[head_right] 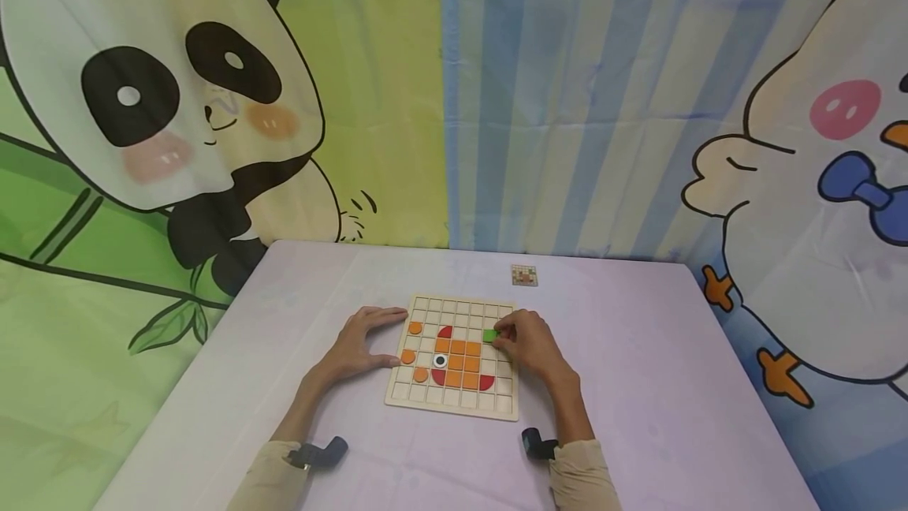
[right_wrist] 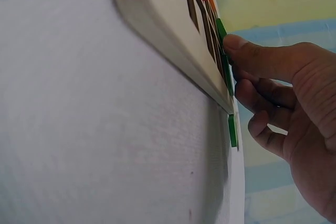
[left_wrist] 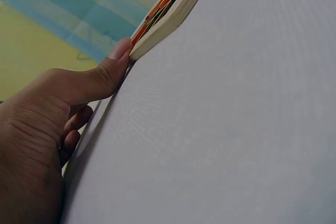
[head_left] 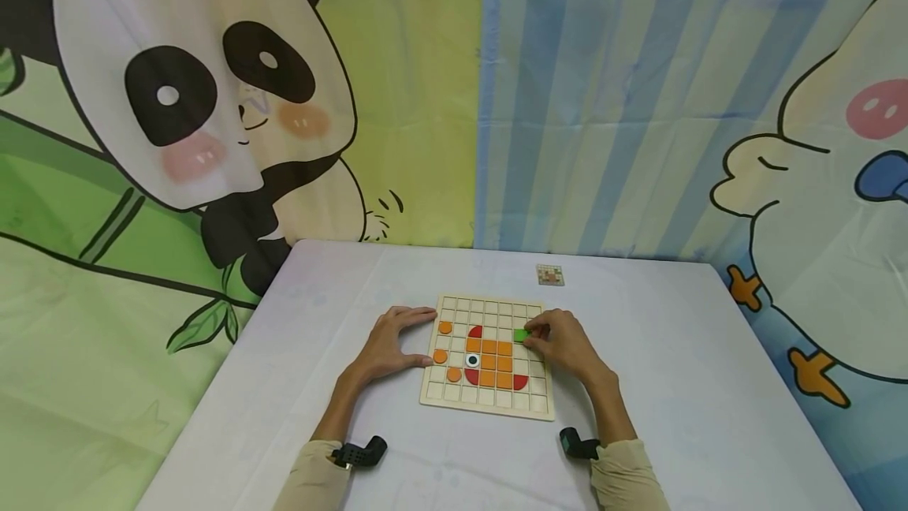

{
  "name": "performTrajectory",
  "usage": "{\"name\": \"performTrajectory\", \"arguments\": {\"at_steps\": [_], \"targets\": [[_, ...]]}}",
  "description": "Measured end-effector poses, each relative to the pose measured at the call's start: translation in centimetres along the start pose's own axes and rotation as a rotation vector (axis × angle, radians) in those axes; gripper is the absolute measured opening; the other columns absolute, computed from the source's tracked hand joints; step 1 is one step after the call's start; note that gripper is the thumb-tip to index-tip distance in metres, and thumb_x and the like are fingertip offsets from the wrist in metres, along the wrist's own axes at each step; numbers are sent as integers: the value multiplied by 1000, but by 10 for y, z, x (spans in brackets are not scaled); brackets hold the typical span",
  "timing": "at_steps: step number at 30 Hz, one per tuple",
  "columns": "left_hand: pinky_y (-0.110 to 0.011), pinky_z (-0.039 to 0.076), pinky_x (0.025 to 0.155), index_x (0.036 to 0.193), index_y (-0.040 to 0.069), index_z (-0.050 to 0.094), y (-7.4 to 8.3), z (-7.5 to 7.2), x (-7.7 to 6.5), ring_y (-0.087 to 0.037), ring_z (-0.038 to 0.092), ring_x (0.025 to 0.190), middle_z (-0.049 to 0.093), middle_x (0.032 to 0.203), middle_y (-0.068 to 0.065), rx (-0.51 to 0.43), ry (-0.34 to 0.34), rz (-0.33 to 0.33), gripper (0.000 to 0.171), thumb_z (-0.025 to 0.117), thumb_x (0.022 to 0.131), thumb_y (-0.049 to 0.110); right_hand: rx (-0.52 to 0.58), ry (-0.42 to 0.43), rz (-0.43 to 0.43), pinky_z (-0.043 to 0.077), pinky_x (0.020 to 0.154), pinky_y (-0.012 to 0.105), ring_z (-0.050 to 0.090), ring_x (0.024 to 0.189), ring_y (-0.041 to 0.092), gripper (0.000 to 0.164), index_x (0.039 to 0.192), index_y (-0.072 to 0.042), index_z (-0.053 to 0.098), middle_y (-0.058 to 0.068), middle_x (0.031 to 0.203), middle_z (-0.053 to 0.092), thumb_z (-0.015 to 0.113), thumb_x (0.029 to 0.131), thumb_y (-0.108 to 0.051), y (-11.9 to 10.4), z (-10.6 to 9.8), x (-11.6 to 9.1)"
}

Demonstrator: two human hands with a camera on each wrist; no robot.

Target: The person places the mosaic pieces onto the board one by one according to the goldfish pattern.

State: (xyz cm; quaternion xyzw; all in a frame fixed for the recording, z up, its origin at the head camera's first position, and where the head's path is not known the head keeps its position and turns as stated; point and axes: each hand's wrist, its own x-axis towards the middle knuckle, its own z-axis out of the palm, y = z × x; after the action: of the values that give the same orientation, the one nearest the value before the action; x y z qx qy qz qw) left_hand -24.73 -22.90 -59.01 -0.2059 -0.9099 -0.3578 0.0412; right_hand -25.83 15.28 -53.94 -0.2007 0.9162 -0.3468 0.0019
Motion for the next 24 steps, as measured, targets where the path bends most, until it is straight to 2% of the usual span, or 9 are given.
{"name": "performTrajectory", "arguments": {"at_steps": [14, 24], "targets": [[-63, 38, 119, 154, 25, 65, 0, 0, 1, -29, 54, 143, 63, 159, 4, -8, 4, 11, 89, 100, 75, 46, -24, -22, 25, 50, 71, 26, 59, 74, 11, 26, 112, -2, 85, -4, 82, 73, 91, 88, -8, -5, -1, 2], [-60, 39, 119, 154, 25, 65, -1, 0, 0, -28, 54, 144, 63, 160, 5, 7, 6, 7, 90, 100, 74, 45, -44, 52, 24, 54, 78, 32, 63, 78, 11, 33, 114, 0, 85, -2, 84, 76, 94, 84, -9, -1, -7, -1]]}}
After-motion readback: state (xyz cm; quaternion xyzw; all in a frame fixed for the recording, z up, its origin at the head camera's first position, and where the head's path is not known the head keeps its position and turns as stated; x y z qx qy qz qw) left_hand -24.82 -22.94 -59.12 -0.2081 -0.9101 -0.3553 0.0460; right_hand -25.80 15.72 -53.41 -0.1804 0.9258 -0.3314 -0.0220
